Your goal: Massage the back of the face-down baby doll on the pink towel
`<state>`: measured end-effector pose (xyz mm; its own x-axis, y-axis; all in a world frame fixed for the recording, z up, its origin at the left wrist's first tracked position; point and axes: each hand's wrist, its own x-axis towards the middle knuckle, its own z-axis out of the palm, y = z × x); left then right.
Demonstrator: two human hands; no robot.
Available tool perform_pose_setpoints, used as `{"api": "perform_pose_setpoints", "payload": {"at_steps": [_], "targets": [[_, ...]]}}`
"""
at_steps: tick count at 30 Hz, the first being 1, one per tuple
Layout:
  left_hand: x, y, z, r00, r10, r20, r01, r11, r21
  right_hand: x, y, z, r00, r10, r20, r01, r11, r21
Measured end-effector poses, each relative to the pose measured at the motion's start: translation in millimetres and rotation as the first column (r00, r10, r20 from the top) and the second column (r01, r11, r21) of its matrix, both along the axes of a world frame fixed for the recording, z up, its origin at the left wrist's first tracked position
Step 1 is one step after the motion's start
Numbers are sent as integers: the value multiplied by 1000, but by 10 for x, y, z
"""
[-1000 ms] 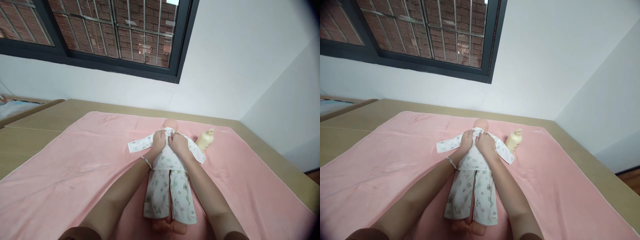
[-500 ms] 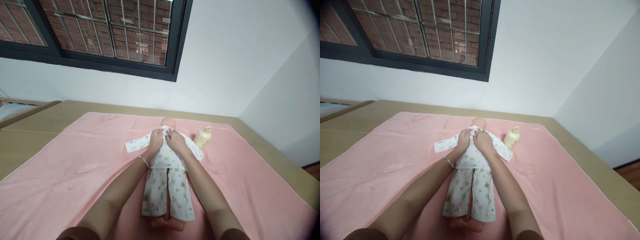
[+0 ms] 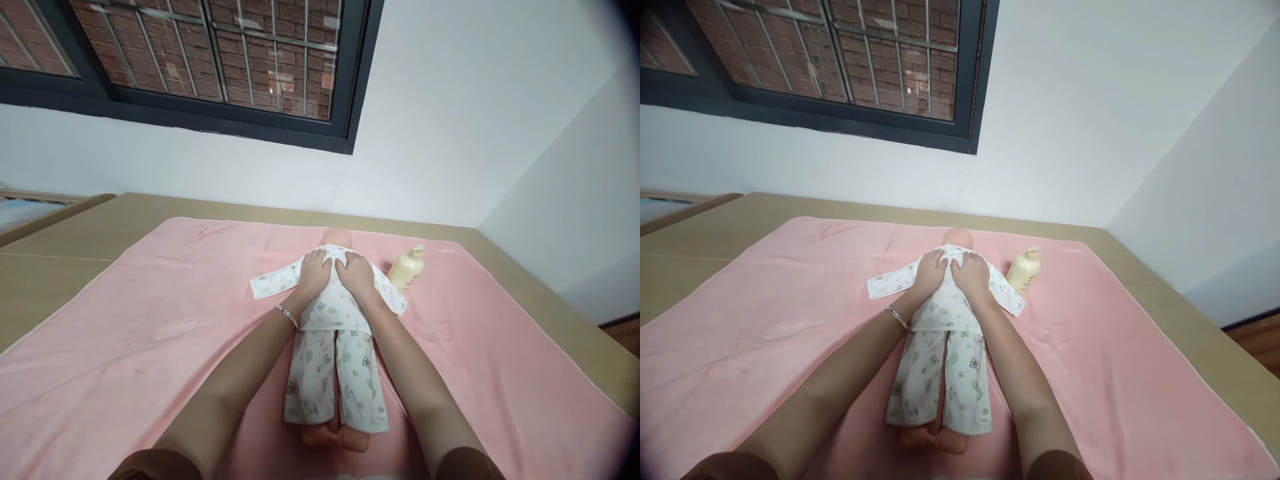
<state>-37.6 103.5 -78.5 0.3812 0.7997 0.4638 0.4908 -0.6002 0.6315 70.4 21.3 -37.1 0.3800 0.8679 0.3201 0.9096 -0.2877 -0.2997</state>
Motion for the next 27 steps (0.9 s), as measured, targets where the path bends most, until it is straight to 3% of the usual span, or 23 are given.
{"api": "perform_pose_setpoints", "payload": {"at_steps": [4, 10, 16, 18, 23, 27], "targets": [[-4, 18, -1, 998, -41, -53, 41, 999, -1, 72, 41, -51, 996, 88, -3, -88, 996, 8], [-40, -39, 42, 997, -51, -51, 56, 995, 89, 63, 27, -93, 992, 118, 42, -121, 989, 81], [-42, -147, 49, 988, 144, -52, -131, 972, 197, -74, -47, -117, 996, -86, 34, 81, 986, 149], [-36, -154, 54, 984, 169, -55, -156, 969, 190, -78, -46, -133, 995, -104, 1, 102, 981, 165], [-16, -108, 62, 974, 158, -165, -136, 981, 137, 49, 46, -183, 999, 33, -19, -28, 978, 207], [-18, -68, 75, 982, 67, -177, -42, 989, 140, 146, 103, -193, 992, 130, -1, -128, 981, 145]]}}
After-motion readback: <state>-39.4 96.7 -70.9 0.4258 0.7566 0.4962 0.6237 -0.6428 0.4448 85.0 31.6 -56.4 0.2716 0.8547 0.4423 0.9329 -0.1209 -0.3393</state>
